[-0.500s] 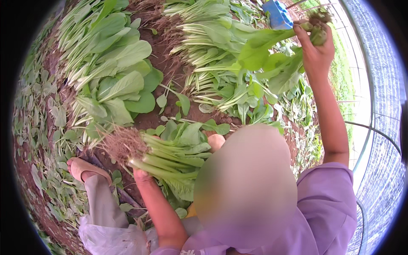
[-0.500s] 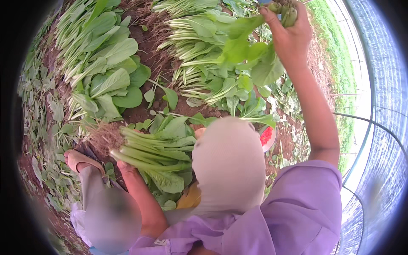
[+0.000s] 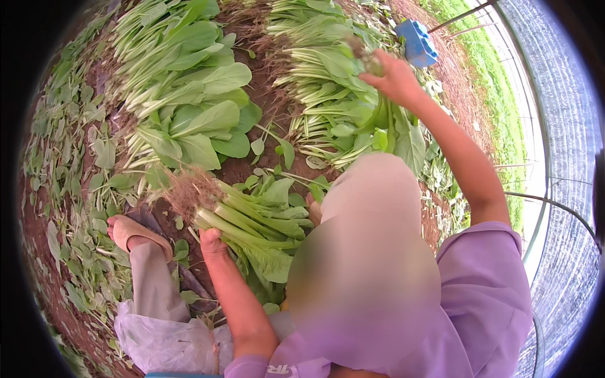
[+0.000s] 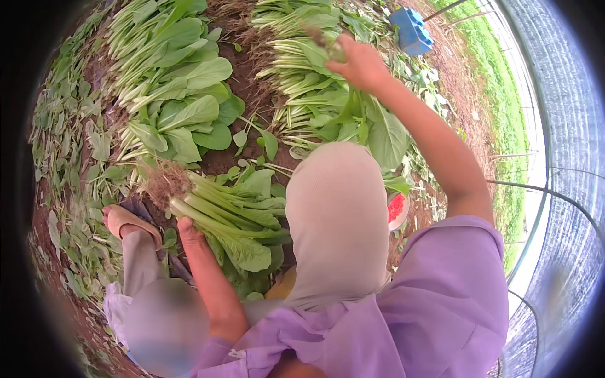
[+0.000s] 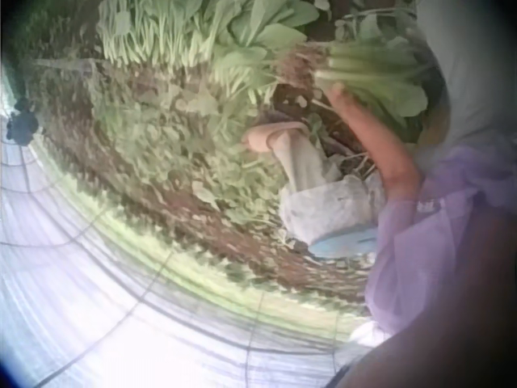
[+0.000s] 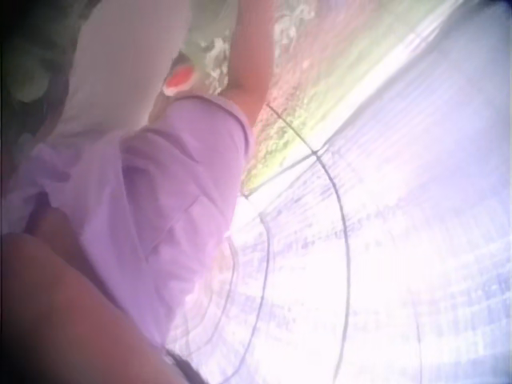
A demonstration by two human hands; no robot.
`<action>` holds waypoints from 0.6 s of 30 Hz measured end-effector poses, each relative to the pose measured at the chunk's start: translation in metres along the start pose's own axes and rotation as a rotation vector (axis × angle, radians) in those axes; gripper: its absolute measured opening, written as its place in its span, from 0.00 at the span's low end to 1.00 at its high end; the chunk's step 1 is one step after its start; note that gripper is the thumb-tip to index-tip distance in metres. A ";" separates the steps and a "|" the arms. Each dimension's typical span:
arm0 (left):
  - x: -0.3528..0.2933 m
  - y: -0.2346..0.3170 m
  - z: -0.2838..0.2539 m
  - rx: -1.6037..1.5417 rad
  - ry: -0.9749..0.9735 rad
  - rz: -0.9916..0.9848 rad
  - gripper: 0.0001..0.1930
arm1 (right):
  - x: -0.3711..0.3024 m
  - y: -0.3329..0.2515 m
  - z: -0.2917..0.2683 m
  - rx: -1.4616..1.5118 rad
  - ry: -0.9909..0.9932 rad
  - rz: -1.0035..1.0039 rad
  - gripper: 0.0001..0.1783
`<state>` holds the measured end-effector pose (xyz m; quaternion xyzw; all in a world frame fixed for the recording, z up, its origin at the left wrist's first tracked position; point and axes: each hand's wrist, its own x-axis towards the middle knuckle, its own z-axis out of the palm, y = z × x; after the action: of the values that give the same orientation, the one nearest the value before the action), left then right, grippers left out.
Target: The person harvests leafy green vegetables by pulling them from the soil, gathers them into bundles, and ties them with rubber bands. The person works in a garden bed, repeatedly picking vegetables and organizing them into neat bunches.
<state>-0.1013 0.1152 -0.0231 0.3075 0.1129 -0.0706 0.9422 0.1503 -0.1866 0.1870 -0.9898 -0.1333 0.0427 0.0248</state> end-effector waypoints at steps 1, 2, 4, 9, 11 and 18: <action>-0.003 -0.002 -0.006 -0.008 0.016 0.004 0.48 | 0.008 -0.004 0.013 -0.064 -0.070 -0.006 0.20; -0.006 -0.008 -0.011 -0.018 0.029 -0.001 0.47 | 0.013 -0.001 0.031 -0.108 -0.132 -0.062 0.17; -0.009 -0.021 -0.018 -0.157 0.032 0.014 0.41 | 0.025 0.014 0.079 -0.200 -0.221 -0.164 0.14; -0.010 -0.025 0.004 -0.034 0.056 -0.001 0.48 | 0.050 0.031 0.184 -0.258 -0.175 -0.396 0.10; -0.007 -0.021 0.016 0.015 0.068 -0.011 0.49 | 0.057 0.032 0.215 -0.206 -0.190 -0.451 0.07; 0.015 -0.022 0.020 0.149 0.063 -0.146 0.52 | 0.047 0.051 0.267 -0.222 -0.112 -0.443 0.06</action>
<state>-0.0878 0.0842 -0.0237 0.3699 0.1588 -0.1377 0.9050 0.1847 -0.2134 -0.0855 -0.9293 -0.3518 0.0763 -0.0828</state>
